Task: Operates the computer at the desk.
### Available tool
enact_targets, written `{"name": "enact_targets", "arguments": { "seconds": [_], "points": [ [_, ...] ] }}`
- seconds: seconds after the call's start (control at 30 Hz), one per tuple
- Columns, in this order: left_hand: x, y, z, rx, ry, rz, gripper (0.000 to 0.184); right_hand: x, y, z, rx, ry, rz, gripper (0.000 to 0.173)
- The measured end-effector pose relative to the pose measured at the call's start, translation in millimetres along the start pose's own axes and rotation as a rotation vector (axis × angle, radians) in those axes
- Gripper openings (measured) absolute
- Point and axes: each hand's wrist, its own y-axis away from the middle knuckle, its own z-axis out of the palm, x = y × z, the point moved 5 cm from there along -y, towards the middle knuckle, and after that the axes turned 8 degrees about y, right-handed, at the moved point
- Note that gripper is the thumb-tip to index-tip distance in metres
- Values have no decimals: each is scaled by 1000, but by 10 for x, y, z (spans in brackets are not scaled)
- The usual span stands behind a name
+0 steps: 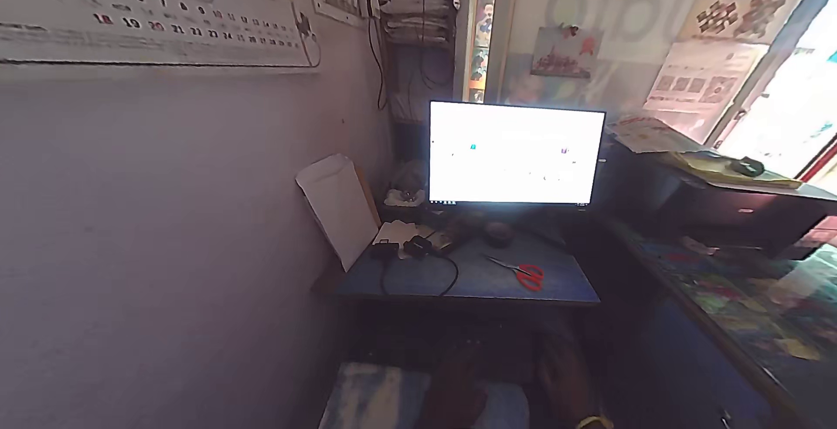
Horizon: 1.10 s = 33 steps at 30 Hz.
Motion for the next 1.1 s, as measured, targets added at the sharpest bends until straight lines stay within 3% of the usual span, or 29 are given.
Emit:
{"name": "enact_targets", "arguments": {
  "seconds": [0.67, 0.73, 0.83, 0.97, 1.1],
  "points": [
    [-44, -9, 82, 13, -41, 21, 53, 28, 41, 13, 17, -15, 13, 44],
    [1, -19, 42, -18, -23, -11, 53, 25, 47, -17, -69, -23, 60, 45],
    [86, -51, -58, -107, -15, -149, 52, 4, 20, -81, -356, -2, 216, 58],
    [133, -81, -53, -99, -92, -119, 48, 121, -19, -1, -303, 43, 280, 61],
    [49, -48, 26, 43, -109, 13, 51, 107, -36, -34, -318, 71, 287, 57]
  ]
}}
